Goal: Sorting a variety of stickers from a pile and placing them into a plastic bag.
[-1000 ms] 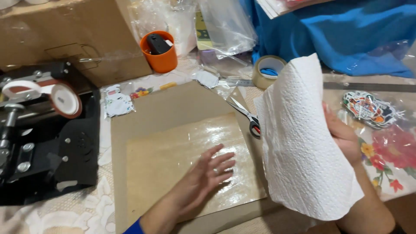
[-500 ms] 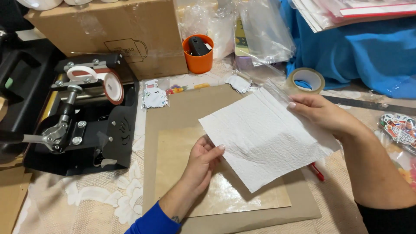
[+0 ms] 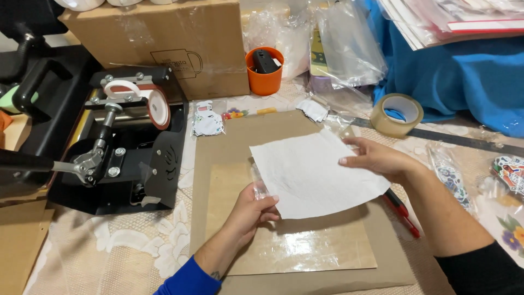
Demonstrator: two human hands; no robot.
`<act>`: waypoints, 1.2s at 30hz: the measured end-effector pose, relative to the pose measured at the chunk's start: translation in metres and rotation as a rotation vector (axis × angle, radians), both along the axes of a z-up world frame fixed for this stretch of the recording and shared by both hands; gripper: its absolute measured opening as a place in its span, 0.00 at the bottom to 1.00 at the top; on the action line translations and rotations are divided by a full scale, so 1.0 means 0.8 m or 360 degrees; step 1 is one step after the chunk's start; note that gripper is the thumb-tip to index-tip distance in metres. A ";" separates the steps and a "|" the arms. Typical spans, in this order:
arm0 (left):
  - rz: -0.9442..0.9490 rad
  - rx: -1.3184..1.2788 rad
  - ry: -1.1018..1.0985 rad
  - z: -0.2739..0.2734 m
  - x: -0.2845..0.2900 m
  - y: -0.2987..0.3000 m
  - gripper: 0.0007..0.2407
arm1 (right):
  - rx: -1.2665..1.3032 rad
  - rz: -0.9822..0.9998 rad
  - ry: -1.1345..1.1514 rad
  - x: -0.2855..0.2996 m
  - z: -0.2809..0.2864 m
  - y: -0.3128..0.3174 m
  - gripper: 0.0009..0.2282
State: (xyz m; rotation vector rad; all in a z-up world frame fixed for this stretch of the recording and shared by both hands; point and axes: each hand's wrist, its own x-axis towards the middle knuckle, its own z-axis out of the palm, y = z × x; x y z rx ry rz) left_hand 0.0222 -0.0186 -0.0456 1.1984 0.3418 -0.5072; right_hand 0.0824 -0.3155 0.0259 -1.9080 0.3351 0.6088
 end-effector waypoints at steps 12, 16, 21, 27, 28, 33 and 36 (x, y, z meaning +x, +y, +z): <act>-0.0178 0.0322 0.0042 0.023 -0.055 0.020 0.37 | -0.1082 0.0255 -0.0281 -0.022 -0.016 0.054 0.42; -0.1011 0.0273 -0.0110 0.053 -0.093 0.026 0.32 | -0.1047 0.0388 -0.1085 -0.030 -0.014 0.059 0.28; -0.1059 0.0825 -0.2109 0.045 -0.051 0.030 0.10 | -0.1074 0.0769 -0.1683 -0.015 0.003 0.079 0.16; -0.1342 0.1619 -0.2226 -0.012 0.045 0.007 0.10 | -0.1137 0.0825 -0.1622 0.000 -0.019 0.116 0.15; -0.1181 0.1433 -0.2192 -0.002 0.044 0.008 0.06 | -0.1130 0.0844 -0.1700 -0.007 -0.029 0.122 0.13; -0.0549 0.0989 -0.1532 -0.043 0.064 0.067 0.10 | -0.1283 0.0957 -0.2020 -0.057 -0.085 0.166 0.12; 0.0052 0.1199 -0.1060 -0.052 0.059 0.110 0.13 | -0.1159 0.1172 -0.1742 -0.075 -0.108 0.187 0.16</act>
